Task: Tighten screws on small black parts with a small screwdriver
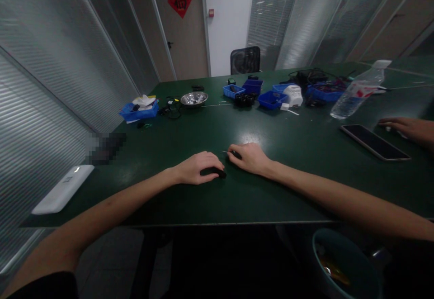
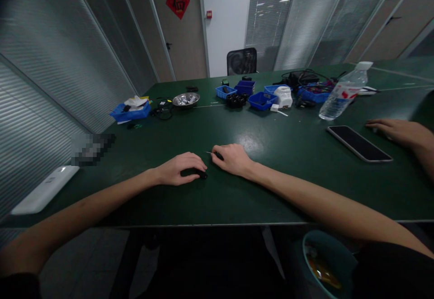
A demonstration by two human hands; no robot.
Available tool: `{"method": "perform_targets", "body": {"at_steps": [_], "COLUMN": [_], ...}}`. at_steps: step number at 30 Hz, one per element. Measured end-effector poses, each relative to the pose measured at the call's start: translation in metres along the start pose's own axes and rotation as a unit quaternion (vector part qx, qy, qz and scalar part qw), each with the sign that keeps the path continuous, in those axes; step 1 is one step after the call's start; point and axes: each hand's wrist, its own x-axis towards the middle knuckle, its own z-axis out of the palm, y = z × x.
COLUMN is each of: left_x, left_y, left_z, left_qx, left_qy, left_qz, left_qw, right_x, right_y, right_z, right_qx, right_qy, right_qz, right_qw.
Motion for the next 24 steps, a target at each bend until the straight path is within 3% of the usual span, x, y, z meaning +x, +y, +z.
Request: {"method": "perform_targets", "body": {"at_steps": [4, 8, 11, 15, 19, 22, 24], "left_x": [-0.004, -0.009, -0.024, -0.065, -0.123, -0.164, -0.185], "left_y": [0.002, -0.009, -0.034, -0.085, -0.123, -0.132, -0.132], "left_z": [0.003, -0.006, -0.028, -0.068, -0.102, -0.12, -0.127], "left_qx": [0.049, 0.118, 0.173, 0.258, 0.332, 0.383, 0.4], "left_qy": [-0.026, -0.037, -0.038, -0.01, 0.046, 0.052, 0.045], "left_qz": [0.053, 0.055, 0.002, -0.155, -0.35, -0.488, -0.546], "left_qw": [0.997, 0.991, 0.984, 0.954, 0.875, 0.783, 0.735], "right_x": [0.0, 0.0, 0.0, 0.0, 0.001, 0.001, 0.001], "right_y": [-0.001, -0.002, -0.002, -0.001, 0.001, 0.001, 0.001], "right_z": [0.0, -0.001, -0.003, -0.003, -0.003, -0.003, -0.003], "right_qx": [-0.005, -0.008, -0.004, 0.009, 0.016, 0.026, 0.027], "right_qy": [0.001, -0.006, -0.008, -0.015, -0.011, -0.013, -0.015], "right_qz": [0.003, 0.008, 0.007, 0.001, -0.006, -0.01, -0.006], "right_qw": [1.0, 1.0, 1.0, 1.0, 1.0, 1.0, 1.0]}}
